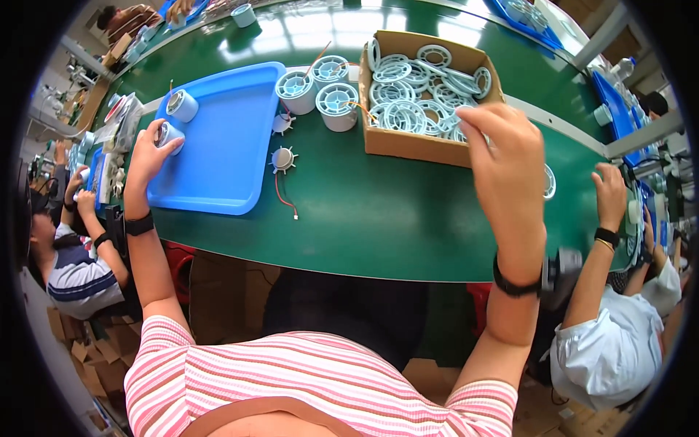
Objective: The person assembles components by hand, picking up a motor and a plastic housing, then threading the motor's wires through the housing. The person presses the motor into the housing and places the assembled unit onto the table before repeating the process.
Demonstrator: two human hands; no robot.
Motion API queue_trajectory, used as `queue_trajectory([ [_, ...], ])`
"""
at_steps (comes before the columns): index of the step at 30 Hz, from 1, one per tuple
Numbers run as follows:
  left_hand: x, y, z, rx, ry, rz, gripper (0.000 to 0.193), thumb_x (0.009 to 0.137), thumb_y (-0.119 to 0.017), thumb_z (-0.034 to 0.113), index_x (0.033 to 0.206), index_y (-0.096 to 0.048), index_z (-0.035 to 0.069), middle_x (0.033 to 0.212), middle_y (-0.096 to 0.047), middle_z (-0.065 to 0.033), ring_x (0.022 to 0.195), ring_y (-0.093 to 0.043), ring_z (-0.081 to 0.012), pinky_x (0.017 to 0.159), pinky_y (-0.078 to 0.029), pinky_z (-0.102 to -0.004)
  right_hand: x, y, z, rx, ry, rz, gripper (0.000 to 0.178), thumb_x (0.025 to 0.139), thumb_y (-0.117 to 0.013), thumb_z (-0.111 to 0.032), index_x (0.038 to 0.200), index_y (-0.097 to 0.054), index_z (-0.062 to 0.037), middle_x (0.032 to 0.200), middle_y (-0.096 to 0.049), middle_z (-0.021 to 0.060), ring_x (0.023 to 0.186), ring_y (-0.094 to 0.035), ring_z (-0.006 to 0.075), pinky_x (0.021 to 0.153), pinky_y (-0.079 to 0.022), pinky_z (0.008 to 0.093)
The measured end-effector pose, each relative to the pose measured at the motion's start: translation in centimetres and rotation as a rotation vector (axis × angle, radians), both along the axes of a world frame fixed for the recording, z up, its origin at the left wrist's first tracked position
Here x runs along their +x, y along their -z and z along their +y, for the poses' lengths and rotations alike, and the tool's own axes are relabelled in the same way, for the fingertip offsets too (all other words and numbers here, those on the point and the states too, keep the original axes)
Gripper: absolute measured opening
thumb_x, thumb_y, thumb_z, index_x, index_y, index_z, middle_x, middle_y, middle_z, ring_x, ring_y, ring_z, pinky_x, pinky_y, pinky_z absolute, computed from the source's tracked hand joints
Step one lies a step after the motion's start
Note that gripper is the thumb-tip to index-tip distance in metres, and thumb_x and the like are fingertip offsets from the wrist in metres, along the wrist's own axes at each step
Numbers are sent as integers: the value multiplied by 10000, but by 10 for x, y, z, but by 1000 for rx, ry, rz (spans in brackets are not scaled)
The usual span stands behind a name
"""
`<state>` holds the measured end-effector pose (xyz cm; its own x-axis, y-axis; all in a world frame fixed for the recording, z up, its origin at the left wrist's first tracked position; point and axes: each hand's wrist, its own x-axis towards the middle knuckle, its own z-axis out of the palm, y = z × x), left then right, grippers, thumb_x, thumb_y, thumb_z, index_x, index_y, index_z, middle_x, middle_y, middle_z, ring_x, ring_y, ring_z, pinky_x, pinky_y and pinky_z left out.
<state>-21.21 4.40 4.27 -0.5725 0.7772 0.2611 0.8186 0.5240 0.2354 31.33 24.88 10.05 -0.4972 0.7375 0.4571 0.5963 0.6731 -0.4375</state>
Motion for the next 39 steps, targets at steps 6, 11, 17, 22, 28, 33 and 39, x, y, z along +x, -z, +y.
queue_trajectory([
  [6,106,-42,12,93,-94,173,570,797,-854,280,1279,-636,70,984,-567,-87,857,-614,-246,775,-515,-385,-44,13,55,-309,-21,-269,233,889,-734,-206,986,-774,1,943,-753,156,842,-705,264,774,-540,332],
  [11,230,-59,1,334,466,-136,569,740,-892,182,1255,-675,72,904,-510,-52,751,-508,-161,662,-461,-294,-33,19,47,-347,-55,-119,185,886,-729,-152,971,-760,9,948,-745,146,838,-701,258,774,-546,328],
  [17,298,-32,14,189,772,-246,647,678,-918,210,1262,-674,76,927,-542,-49,756,-543,-179,660,-465,-299,-15,11,-16,477,-38,192,211,796,-766,-4,995,-698,-13,941,-678,105,833,-676,280,745,-546,326],
  [22,320,-1,34,197,789,-42,702,666,-911,181,1309,-647,85,960,-557,-55,800,-576,-224,748,-487,-353,3,55,-87,339,-485,-46,297,719,-745,45,1008,-683,15,973,-623,118,839,-645,288,729,-542,391],
  [28,309,-25,27,71,831,-158,802,675,-893,134,1407,-569,85,1077,-615,-92,965,-618,-320,974,-453,-437,21,82,-95,50,-549,0,313,734,-758,26,1041,-696,7,1028,-636,123,906,-645,297,781,-544,398],
  [33,291,-36,46,-9,1016,-93,868,660,-901,137,1438,-522,79,1160,-626,-113,1049,-609,-354,1050,-406,-451,26,73,-73,-246,-580,116,396,751,-779,24,1133,-695,-38,1148,-642,124,1054,-624,315,882,-535,377],
  [39,290,-28,53,-186,1097,-274,802,721,-861,76,1437,-501,59,1288,-598,-109,1137,-626,-299,1075,-433,-445,36,73,-70,-373,-529,-5,547,736,-808,22,1253,-646,-49,1263,-616,149,1190,-582,310,983,-506,373],
])
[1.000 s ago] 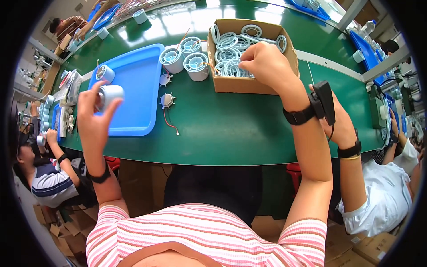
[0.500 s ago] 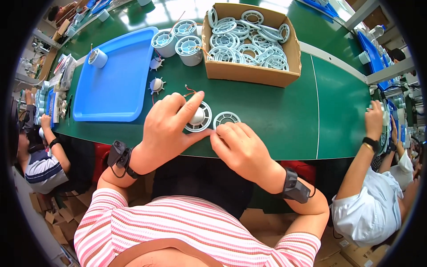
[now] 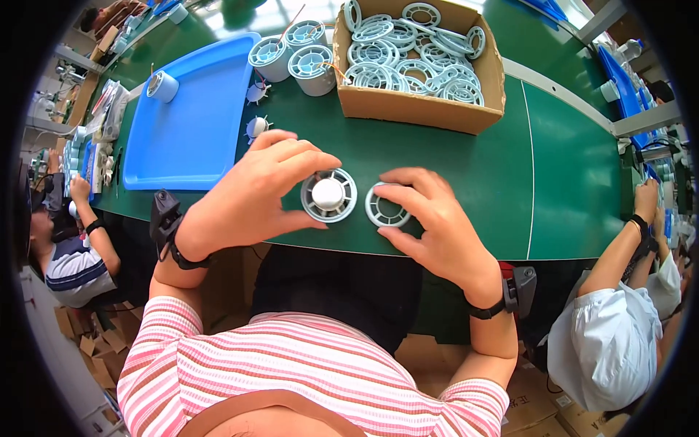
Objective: The person assembles components by hand, picking up a motor and a plastic housing, then threading the motor's wires through the housing. The person presses the motor into the housing and places the assembled unit onto the table before repeating the process.
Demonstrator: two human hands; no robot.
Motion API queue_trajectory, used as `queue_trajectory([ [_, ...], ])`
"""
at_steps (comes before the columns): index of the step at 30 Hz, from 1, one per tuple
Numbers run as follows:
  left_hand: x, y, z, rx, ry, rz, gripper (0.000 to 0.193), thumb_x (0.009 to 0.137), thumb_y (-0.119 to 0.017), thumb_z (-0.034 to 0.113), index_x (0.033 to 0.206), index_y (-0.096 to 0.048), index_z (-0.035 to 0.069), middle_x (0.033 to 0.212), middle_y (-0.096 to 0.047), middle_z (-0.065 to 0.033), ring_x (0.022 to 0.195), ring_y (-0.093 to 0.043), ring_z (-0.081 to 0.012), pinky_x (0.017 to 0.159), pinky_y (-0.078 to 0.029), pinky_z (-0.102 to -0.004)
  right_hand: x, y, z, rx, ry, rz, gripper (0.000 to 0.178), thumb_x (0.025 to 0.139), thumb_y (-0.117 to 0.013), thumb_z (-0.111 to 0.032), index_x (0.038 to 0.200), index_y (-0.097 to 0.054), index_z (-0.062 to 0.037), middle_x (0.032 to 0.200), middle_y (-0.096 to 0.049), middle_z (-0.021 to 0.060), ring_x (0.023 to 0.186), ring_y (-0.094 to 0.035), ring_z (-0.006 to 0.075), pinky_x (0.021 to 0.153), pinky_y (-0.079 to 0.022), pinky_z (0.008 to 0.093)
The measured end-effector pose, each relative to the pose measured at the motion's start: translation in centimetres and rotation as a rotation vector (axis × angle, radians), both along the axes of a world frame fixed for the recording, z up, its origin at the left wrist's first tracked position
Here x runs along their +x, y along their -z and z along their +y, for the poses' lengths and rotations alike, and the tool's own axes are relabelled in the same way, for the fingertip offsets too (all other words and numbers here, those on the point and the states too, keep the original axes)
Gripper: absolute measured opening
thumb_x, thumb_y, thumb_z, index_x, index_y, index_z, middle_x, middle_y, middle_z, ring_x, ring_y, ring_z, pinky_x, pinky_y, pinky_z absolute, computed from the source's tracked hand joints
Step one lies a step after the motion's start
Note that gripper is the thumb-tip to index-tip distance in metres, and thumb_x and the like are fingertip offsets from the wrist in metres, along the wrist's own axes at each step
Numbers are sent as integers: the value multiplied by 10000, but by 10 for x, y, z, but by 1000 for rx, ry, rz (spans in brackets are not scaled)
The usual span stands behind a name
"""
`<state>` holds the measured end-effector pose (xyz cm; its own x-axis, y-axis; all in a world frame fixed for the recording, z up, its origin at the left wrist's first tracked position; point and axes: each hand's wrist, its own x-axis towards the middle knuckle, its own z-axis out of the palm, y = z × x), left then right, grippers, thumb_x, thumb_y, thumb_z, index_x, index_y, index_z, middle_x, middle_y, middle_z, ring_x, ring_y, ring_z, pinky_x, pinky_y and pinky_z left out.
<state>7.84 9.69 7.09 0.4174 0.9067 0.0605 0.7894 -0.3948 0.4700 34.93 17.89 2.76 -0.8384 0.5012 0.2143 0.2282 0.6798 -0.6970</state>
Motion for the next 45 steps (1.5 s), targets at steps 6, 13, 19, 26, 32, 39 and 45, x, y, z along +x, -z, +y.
queue_trajectory([
  [6,29,0,-7,-512,-231,-423,696,829,-786,1,1453,-482,54,1343,-588,-82,1187,-626,-178,990,-530,-374,0,-3,-20,-111,292,231,602,717,-822,-3,1278,-603,-4,1297,-611,168,1199,-603,294,1001,-507,377],
  [13,45,37,-13,-837,-224,-1143,708,885,-729,-54,1512,-420,56,1367,-559,-59,1220,-574,-126,980,-540,-306,-36,-21,-54,82,325,264,665,682,-878,-19,1280,-585,-3,1215,-648,182,1127,-649,334,937,-550,396],
  [19,47,44,-15,-748,-206,-1182,655,882,-723,-33,1476,-455,39,1361,-556,-88,1215,-594,-173,989,-539,-309,-34,-19,-58,37,357,222,690,675,-893,-39,1290,-580,-27,1215,-646,158,1125,-642,299,949,-537,381],
  [26,46,44,-17,-785,-208,-1219,693,900,-714,-42,1521,-418,42,1406,-533,-62,1241,-568,-139,995,-526,-301,-29,-18,-60,8,417,187,697,650,-938,-111,1260,-606,-52,1182,-647,133,1089,-635,279,944,-526,380],
  [32,33,42,-15,-1008,-195,-1379,643,925,-732,78,1500,-450,32,1359,-565,-85,1186,-581,-132,959,-527,-263,-25,-21,-57,67,394,87,695,625,-954,-136,1231,-622,-57,1174,-643,124,1061,-627,280,921,-518,378],
  [39,29,29,-7,-1172,-261,-1399,620,964,-721,183,1502,-457,24,1335,-590,-71,1149,-599,-133,928,-540,-274,-31,-17,-58,-14,431,162,704,620,-953,-147,1239,-626,-71,1115,-653,101,1020,-616,295,908,-476,412],
  [45,48,37,-26,-563,-316,-1267,437,985,-691,139,1390,-577,18,1168,-680,-90,1006,-660,-169,844,-544,-301,-33,-17,-62,-22,393,227,650,660,-900,-54,1245,-615,-57,1173,-621,122,1068,-614,276,938,-497,370],
])
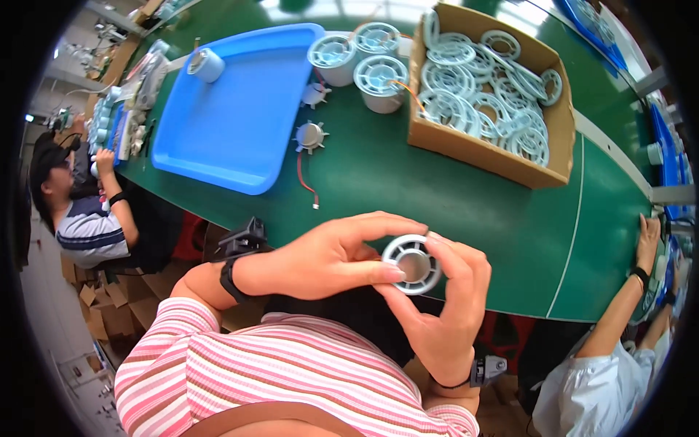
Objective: The person assembles components by hand, picking up a motor and a plastic housing, then threading the motor's wires through the housing. The person presses the motor into the housing and places the assembled unit onto the table before repeating the process.
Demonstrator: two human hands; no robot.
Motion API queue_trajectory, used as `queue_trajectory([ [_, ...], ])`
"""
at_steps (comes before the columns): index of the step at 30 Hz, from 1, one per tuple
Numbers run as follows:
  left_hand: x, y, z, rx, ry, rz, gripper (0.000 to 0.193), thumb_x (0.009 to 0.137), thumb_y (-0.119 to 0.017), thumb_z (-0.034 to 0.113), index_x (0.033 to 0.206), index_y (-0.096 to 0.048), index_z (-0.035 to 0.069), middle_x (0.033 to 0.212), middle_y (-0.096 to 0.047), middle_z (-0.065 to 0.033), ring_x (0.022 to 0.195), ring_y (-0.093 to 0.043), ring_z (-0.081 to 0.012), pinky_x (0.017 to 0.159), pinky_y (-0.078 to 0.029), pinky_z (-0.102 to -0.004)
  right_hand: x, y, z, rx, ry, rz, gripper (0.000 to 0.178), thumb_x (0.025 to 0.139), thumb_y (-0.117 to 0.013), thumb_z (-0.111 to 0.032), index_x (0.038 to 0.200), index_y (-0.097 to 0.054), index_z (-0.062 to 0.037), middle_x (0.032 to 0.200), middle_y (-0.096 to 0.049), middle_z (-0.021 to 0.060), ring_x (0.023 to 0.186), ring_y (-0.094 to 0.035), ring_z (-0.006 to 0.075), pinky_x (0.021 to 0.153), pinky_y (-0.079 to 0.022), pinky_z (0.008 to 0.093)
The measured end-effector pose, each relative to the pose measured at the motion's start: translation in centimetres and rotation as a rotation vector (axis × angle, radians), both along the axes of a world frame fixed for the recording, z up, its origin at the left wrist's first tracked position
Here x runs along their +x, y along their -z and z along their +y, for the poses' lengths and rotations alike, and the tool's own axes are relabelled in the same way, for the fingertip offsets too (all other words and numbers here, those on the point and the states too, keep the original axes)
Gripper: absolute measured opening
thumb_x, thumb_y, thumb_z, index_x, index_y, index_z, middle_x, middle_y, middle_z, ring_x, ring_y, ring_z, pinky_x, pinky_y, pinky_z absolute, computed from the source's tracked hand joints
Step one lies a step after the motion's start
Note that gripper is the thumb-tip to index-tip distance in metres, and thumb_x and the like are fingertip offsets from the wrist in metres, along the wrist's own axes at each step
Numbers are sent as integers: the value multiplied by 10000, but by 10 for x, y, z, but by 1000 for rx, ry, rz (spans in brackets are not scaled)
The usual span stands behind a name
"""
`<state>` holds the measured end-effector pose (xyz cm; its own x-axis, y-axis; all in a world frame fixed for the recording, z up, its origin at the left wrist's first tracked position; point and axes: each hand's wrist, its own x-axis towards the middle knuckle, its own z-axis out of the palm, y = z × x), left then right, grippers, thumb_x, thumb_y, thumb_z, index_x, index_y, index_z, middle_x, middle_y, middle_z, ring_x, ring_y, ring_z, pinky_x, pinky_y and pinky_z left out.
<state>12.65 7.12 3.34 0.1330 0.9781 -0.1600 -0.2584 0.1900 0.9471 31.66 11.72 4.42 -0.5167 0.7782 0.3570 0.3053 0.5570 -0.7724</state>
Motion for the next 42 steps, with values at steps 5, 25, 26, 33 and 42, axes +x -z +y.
queue_trajectory([
  [5,-65,-41,10,541,-374,1098,238,910,-725,68,1140,-688,15,1055,-694,-145,977,-671,-318,851,-541,-363,26,3,20,65,347,-106,653,721,-869,-35,1307,-583,-2,1211,-599,150,1123,-600,301,991,-472,390],
  [25,-284,-33,53,220,-550,1787,532,817,-839,217,1236,-581,14,1094,-596,-149,948,-639,-295,857,-514,-399,-28,-23,219,426,75,-424,142,896,-667,-70,1007,-738,-15,975,-691,134,964,-651,349,861,-516,424],
  [26,-266,-34,48,365,-643,1776,506,821,-840,232,1195,-586,5,1054,-585,-145,904,-632,-287,816,-514,-389,-43,-19,224,426,76,-419,142,896,-667,-70,1007,-738,-15,975,-691,134,964,-651,349,861,-516,424],
  [33,-79,-77,4,612,-269,1227,549,753,-884,185,1198,-600,32,1036,-555,-101,801,-576,-250,730,-507,-366,-65,-22,238,838,-151,-355,198,913,-666,-24,1104,-718,-21,971,-653,109,883,-648,336,822,-529,370],
  [42,-30,-16,-12,465,-15,1096,619,722,-901,183,1242,-591,48,1145,-617,-151,838,-674,-314,730,-546,-374,4,-37,89,-366,-175,-96,295,911,-715,-18,1199,-693,45,1026,-708,80,884,-653,99,783,-538,256],
])
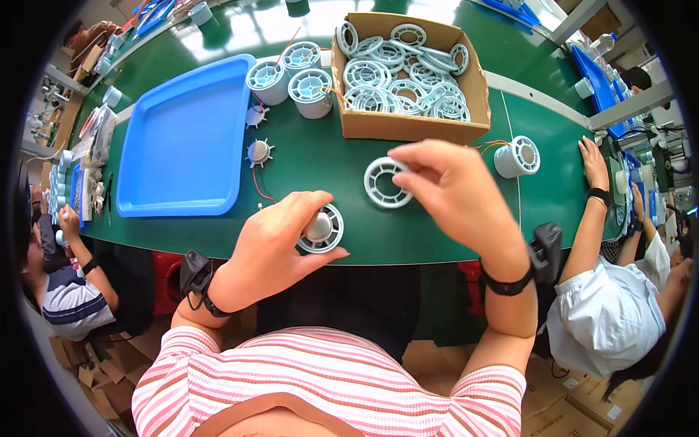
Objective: The person assembles components by hand, picking up a motor and a plastic housing, then threading the motor's wires through the housing. The person presses the motor into the housing and places the assembled unit onto the table before repeating the process.
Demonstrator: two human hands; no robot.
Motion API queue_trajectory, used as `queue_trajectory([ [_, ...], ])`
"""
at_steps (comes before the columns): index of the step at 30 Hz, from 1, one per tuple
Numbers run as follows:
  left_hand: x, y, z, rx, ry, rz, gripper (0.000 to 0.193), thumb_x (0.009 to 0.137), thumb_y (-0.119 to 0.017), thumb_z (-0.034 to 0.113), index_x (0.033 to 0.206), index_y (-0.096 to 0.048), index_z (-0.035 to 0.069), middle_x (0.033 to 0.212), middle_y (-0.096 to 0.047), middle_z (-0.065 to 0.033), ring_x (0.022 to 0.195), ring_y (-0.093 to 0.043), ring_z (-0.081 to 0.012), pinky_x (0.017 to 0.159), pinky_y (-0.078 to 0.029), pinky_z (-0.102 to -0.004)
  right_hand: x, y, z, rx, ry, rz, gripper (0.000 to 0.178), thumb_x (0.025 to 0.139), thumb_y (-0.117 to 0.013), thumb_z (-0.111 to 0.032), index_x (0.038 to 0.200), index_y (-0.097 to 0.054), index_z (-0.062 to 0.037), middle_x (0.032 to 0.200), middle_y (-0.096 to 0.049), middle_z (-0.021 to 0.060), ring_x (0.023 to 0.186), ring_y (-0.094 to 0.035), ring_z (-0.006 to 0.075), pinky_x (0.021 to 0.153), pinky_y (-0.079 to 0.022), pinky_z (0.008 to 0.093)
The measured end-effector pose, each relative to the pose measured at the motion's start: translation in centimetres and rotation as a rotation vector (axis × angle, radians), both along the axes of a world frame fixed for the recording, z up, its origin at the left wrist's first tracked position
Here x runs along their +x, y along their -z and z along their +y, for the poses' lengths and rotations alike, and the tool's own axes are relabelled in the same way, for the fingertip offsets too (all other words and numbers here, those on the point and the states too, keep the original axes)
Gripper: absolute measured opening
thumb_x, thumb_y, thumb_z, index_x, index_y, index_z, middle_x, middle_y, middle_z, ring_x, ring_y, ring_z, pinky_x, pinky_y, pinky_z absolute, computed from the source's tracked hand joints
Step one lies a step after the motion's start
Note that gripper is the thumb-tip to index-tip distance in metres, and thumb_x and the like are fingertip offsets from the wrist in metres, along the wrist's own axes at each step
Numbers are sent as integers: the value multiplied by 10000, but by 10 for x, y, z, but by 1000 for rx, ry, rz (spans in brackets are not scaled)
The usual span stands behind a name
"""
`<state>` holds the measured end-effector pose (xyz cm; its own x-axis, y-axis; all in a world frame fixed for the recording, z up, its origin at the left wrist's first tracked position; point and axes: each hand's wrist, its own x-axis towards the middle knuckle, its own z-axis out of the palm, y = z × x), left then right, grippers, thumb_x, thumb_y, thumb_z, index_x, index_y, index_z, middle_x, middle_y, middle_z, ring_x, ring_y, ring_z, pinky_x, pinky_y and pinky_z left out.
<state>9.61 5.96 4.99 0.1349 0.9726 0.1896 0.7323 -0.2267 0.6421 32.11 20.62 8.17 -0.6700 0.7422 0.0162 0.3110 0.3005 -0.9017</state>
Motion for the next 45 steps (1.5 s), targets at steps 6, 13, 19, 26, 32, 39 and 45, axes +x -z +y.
queue_trajectory([
  [6,3,2,2,-165,-69,-172,652,768,-870,99,1321,-529,44,1210,-628,-129,991,-696,-247,825,-573,-331,16,21,-28,280,248,-380,364,876,-753,-27,1229,-680,24,1121,-687,145,964,-685,200,858,-534,283],
  [13,-3,4,9,-551,-37,-743,657,834,-747,-93,1414,-476,55,1294,-593,-66,1142,-630,-136,952,-576,-292,19,55,-40,435,79,-174,510,799,-782,-2,1287,-632,-1,1276,-607,175,1180,-605,278,1004,-485,350],
  [19,-1,5,20,-738,36,-1066,691,855,-703,-121,1469,-449,66,1321,-570,-29,1207,-580,-112,965,-563,-280,6,62,-47,294,179,133,681,740,-771,44,1380,-541,-1,1323,-593,174,1224,-594,303,1047,-473,389],
  [26,4,14,22,-636,10,-1012,665,847,-733,-41,1454,-486,74,1297,-580,-82,1147,-627,-161,941,-557,-305,-26,34,-65,399,-71,138,790,688,-796,43,1415,-493,-11,1298,-614,166,1220,-605,307,1046,-481,400],
  [32,3,19,20,-629,15,-1006,649,852,-758,-6,1447,-514,81,1339,-553,-77,1193,-603,-163,967,-541,-307,-28,33,-66,372,-39,115,768,674,-832,18,1375,-520,-11,1262,-633,157,1166,-624,302,1007,-499,398],
  [39,1,24,21,-577,57,-948,657,854,-784,26,1452,-518,85,1341,-546,-79,1187,-603,-165,969,-538,-310,-27,28,-63,371,-32,75,706,650,-887,-26,1284,-576,-17,1214,-652,152,1110,-634,290,957,-513,390],
  [45,-4,16,22,-662,95,-1007,648,881,-727,-11,1480,-488,49,1361,-552,-63,1228,-581,-146,997,-530,-299,-23,26,-60,425,-68,0,657,651,-901,-55,1233,-597,-43,1177,-684,137,1117,-629,319,985,-500,418],
])
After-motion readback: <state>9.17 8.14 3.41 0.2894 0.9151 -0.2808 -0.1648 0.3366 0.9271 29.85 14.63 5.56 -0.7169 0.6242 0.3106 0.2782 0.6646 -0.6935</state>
